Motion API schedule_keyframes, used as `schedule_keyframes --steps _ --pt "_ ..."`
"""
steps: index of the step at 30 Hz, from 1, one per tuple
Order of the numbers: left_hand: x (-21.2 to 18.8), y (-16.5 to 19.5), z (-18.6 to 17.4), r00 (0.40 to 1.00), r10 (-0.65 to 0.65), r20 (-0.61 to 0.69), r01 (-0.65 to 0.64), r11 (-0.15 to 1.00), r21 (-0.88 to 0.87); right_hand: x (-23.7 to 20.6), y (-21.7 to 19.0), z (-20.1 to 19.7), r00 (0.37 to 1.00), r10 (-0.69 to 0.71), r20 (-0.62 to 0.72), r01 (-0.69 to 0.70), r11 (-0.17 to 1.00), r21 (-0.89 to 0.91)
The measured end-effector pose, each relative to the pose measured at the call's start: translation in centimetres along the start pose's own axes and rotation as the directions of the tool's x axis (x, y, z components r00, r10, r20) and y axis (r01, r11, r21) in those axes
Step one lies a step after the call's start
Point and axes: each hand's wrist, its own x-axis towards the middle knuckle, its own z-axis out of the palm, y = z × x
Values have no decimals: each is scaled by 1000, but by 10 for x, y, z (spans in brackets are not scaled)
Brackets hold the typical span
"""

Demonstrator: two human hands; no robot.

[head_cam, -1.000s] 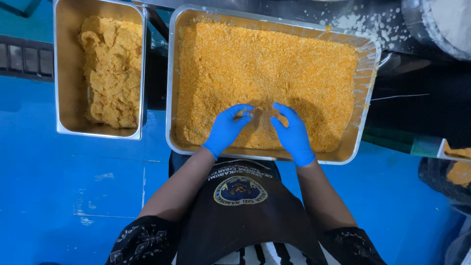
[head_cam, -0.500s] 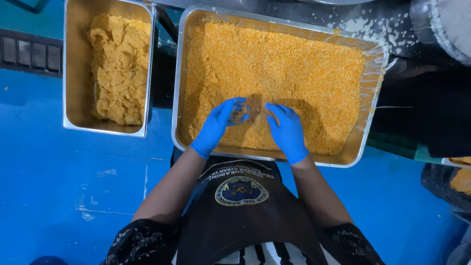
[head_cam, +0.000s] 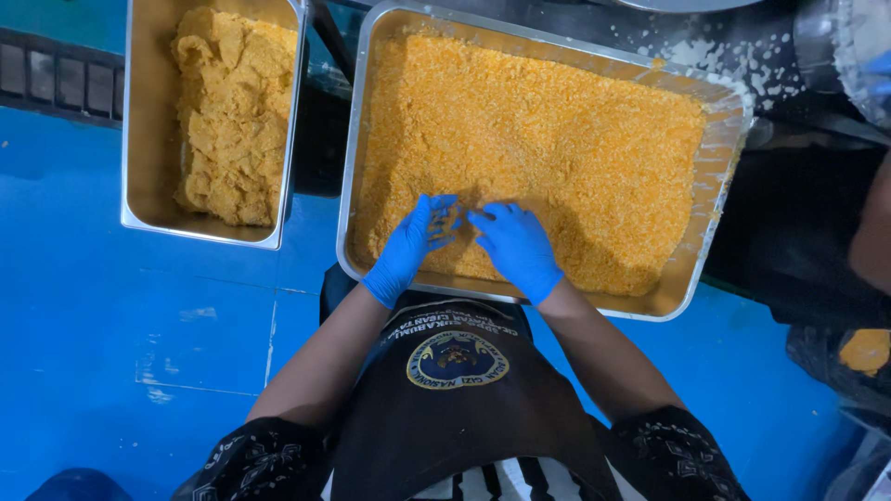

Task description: The person, wearing blue gloves, coats pieces of raw food in a large tray of orange breadcrumbs, pressing and turning each piece to cover it, and sets coated pieces aside while taking more pieces from a nearby container. The breading tray sits on a stainless steel work table beside a bowl of raw meat pieces.

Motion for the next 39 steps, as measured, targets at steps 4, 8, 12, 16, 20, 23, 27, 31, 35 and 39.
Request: schedule_keyframes --steps 4,8,12,16,20,23,27,31,35,39 --pt "1 -4 -6 1000 -13 0 13 999 -51 4 1 11 995 77 65 -80 996 42" --pt "-5 9 -7 1000 -11 14 13 990 -142 -1 10 8 934 336 118 -348 791 504" --pt "-20 34 10 984 143 106 -134 987 -92 -4 17 2 802 468 372 -364 -112 925" --pt "-51 64 33 856 380 351 -453 878 156 5 11 15 876 261 406 -165 -628 760" --pt "-68 86 28 813 447 372 -547 806 227 13 3 44 795 342 501 -112 -729 675" --pt "-64 83 10 845 500 187 -533 808 251 21 3 59 795 385 468 -76 -702 708" --pt "-53 61 -25 903 417 -106 -354 860 368 63 -13 56 739 476 476 -76 -643 762" --pt "-57 38 -42 942 336 -21 -271 795 542 131 -72 38 899 282 334 -180 -458 871" --pt "-62 39 -44 972 234 -4 -195 819 540 165 -122 15 872 206 444 -419 -158 894" --pt "-50 58 -44 916 389 101 -356 668 653 146 -99 5 945 318 -80 -208 770 603"
